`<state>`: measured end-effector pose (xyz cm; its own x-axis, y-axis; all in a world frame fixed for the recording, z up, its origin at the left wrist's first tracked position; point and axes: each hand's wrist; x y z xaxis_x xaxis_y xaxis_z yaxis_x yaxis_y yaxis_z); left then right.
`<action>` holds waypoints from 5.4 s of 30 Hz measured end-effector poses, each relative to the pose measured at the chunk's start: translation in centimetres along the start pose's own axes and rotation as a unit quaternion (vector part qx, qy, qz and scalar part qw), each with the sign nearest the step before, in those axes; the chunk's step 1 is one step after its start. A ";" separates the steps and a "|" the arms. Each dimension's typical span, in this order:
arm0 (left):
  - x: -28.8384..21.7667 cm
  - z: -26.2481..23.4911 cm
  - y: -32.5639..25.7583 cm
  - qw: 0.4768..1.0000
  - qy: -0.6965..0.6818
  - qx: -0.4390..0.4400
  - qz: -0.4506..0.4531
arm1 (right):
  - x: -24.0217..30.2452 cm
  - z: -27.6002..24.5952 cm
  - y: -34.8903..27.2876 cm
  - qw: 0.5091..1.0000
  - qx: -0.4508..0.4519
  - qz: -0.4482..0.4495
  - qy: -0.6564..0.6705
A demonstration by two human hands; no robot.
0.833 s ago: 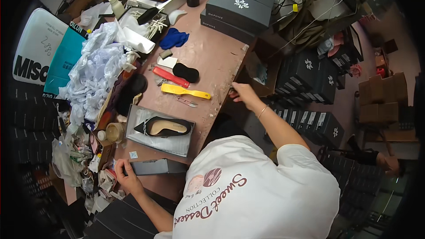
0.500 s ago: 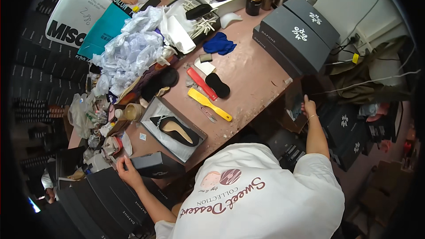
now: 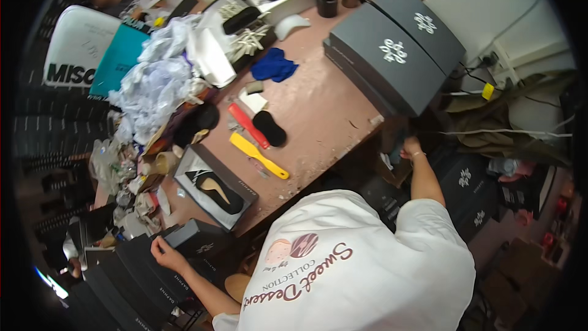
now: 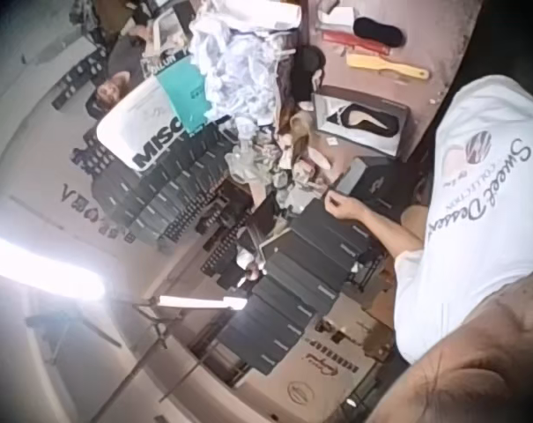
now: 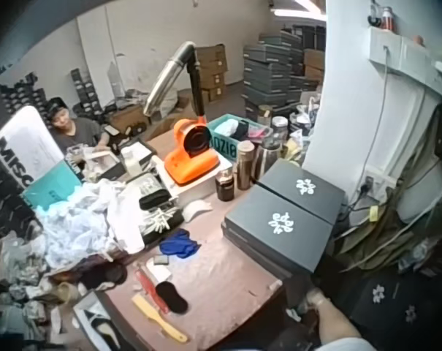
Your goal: The recorder is packing shoes into boxes, applying labels, and using a cleaning cloth or applicator for finishing touches.
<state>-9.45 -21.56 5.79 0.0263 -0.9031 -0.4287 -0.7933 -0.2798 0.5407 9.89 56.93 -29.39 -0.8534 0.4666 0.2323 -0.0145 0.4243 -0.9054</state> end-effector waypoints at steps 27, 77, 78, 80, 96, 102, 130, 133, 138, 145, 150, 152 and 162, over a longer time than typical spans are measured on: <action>0.5 -1.0 0.2 0.999 0.037 0.026 -0.017 | 3.2 -2.2 -2.0 0.971 -0.141 -0.087 -0.173; 4.8 -5.0 1.9 0.753 -0.527 0.286 -0.270 | 17.9 49.3 -32.7 0.467 0.010 -0.701 -0.540; 4.6 -5.2 1.6 0.733 -0.537 0.295 -0.297 | 18.2 48.6 -34.8 0.501 0.038 -0.713 -0.489; 4.5 -4.9 1.4 0.720 -0.556 0.303 -0.286 | 19.0 47.9 -36.8 0.533 0.060 -0.759 -0.369; 9.0 -3.9 2.7 0.657 -0.662 0.245 -0.265 | 14.0 62.6 -57.1 0.626 0.324 -0.678 -0.211; 8.5 -3.6 1.1 0.646 -0.680 0.225 -0.266 | 14.1 67.6 -57.4 0.450 0.213 -0.821 -0.279; 6.7 -3.6 1.0 0.692 -0.638 0.229 -0.248 | 13.9 59.9 -42.4 0.793 0.441 -0.203 0.369; 6.8 -4.3 0.2 0.702 -0.621 0.253 -0.239 | 13.5 61.3 -44.7 0.788 0.425 -0.321 0.309; 6.1 -5.0 -0.4 0.761 -0.537 0.309 -0.192 | 13.7 64.5 -51.5 0.557 0.154 -0.814 -0.059; 4.3 -4.6 -1.4 0.744 -0.577 0.225 -0.249 | 10.3 69.1 -54.0 0.400 0.160 -0.854 -0.291; 4.1 -3.1 -3.4 0.765 -0.565 0.254 -0.174 | 13.4 68.3 -55.2 0.394 0.196 -0.846 -0.301; 4.0 -3.3 -2.7 0.781 -0.537 0.283 -0.149 | 12.6 66.1 -57.7 0.450 0.245 -0.806 -0.297; 1.7 -2.4 -2.9 0.809 -0.482 0.313 -0.125 | 0.7 47.5 -65.2 0.267 0.358 -0.801 -0.398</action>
<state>-5.69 -23.05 5.27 -0.0144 -0.0865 -0.9961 -0.9970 0.0776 0.0077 -14.51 -7.32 12.90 0.7114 -0.3023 0.6344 -0.5456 -0.8066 0.2275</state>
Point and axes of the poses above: each hand's wrist, its own y-axis towards the middle knuckle, its own z-axis out of the palm, x = y × z, and after that the axes turned 6 degrees about z, right-handed
